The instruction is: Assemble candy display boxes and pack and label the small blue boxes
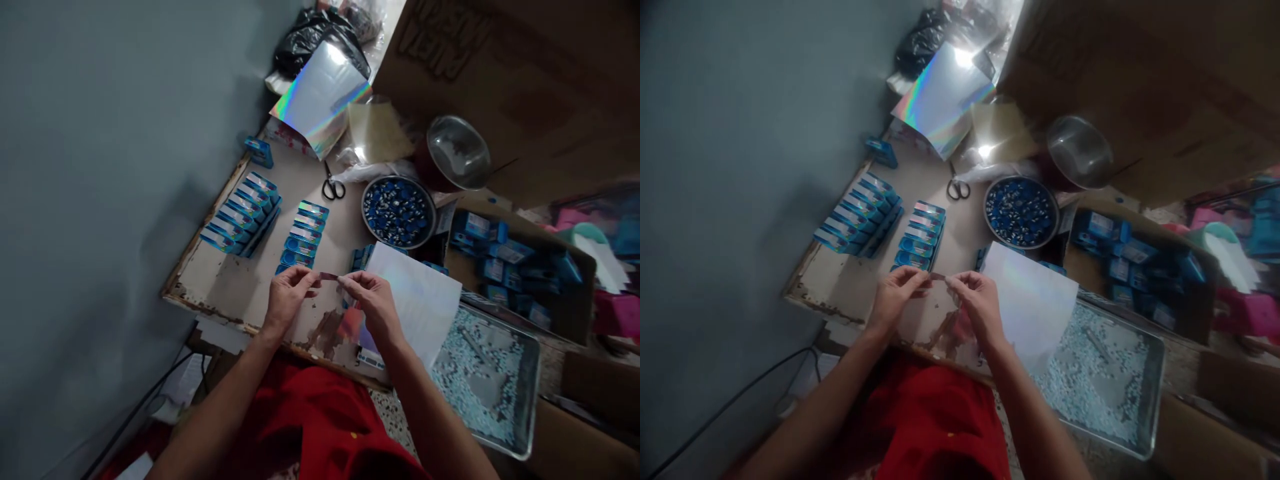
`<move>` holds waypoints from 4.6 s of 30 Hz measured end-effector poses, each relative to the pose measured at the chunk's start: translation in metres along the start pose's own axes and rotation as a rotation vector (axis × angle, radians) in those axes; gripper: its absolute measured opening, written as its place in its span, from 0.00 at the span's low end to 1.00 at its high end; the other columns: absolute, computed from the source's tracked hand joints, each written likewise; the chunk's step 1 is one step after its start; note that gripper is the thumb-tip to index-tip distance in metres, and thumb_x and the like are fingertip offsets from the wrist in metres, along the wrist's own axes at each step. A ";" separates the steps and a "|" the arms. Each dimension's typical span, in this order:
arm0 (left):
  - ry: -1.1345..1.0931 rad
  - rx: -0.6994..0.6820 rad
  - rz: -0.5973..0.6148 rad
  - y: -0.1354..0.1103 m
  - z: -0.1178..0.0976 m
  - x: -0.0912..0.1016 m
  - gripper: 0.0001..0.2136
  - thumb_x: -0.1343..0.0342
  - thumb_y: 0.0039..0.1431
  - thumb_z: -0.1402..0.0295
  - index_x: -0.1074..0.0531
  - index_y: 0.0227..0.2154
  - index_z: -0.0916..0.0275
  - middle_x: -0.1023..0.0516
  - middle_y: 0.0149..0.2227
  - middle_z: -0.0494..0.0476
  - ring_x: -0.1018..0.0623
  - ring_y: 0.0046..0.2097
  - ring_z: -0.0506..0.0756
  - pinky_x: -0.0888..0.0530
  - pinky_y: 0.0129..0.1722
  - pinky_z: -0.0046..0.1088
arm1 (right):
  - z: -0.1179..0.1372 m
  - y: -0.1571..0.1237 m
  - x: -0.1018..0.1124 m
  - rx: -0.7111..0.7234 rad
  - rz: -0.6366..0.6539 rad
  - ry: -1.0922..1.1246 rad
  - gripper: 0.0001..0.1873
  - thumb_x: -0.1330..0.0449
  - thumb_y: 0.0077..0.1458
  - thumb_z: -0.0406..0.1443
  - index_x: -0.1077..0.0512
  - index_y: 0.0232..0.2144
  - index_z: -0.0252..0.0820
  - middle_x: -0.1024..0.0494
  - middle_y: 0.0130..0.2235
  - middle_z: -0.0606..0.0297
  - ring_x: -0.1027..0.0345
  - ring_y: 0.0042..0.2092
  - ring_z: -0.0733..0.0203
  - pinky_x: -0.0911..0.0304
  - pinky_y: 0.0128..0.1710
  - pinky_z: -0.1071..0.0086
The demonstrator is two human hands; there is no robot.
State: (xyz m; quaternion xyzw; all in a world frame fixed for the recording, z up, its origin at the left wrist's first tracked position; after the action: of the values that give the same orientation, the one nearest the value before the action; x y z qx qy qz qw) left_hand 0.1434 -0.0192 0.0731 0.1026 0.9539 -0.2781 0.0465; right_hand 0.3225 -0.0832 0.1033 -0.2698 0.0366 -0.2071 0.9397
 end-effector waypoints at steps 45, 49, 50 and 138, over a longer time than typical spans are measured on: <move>0.419 -0.343 -0.166 0.047 -0.044 0.092 0.17 0.43 0.63 0.52 0.24 0.43 0.61 0.22 0.42 0.61 0.22 0.40 0.56 0.26 0.44 0.32 | 0.034 0.064 -0.071 0.128 -0.325 -0.356 0.21 0.34 0.49 0.53 0.36 0.28 0.47 0.33 0.22 0.72 0.39 0.25 0.63 0.45 0.25 0.69; -0.023 0.094 0.154 0.034 -0.002 0.066 0.27 0.41 0.56 0.42 0.21 0.42 0.64 0.18 0.39 0.63 0.21 0.31 0.53 0.25 0.33 0.29 | 0.037 0.062 -0.085 0.142 -0.292 -0.331 0.22 0.34 0.50 0.53 0.37 0.26 0.47 0.35 0.22 0.73 0.41 0.24 0.64 0.45 0.24 0.69; -0.102 0.168 0.199 0.032 0.005 0.059 0.27 0.38 0.54 0.43 0.21 0.41 0.65 0.18 0.39 0.64 0.21 0.31 0.52 0.25 0.33 0.28 | 0.037 0.062 -0.088 0.147 -0.282 -0.325 0.22 0.34 0.50 0.54 0.37 0.26 0.47 0.34 0.22 0.73 0.41 0.24 0.64 0.45 0.24 0.69; 0.441 -0.474 -0.081 0.070 -0.046 -0.151 0.18 0.35 0.55 0.58 0.28 0.44 0.62 0.24 0.50 0.62 0.25 0.51 0.58 0.27 0.50 0.33 | 0.048 -0.052 0.111 0.344 -0.424 -0.363 0.08 0.38 0.61 0.42 0.24 0.35 0.45 0.34 0.22 0.73 0.41 0.25 0.65 0.46 0.29 0.69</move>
State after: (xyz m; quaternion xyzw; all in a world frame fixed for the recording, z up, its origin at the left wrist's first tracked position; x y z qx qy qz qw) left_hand 0.3047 0.0373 0.0976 0.1084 0.9825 -0.0210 -0.1497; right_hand 0.4133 -0.1446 0.1763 -0.1413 -0.2238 -0.3496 0.8987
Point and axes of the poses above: each hand's wrist, its own y-axis towards the middle knuckle, its own x-axis out of the back of the hand, z = x × y, the point moved 10 cm from there along y, towards the middle knuckle
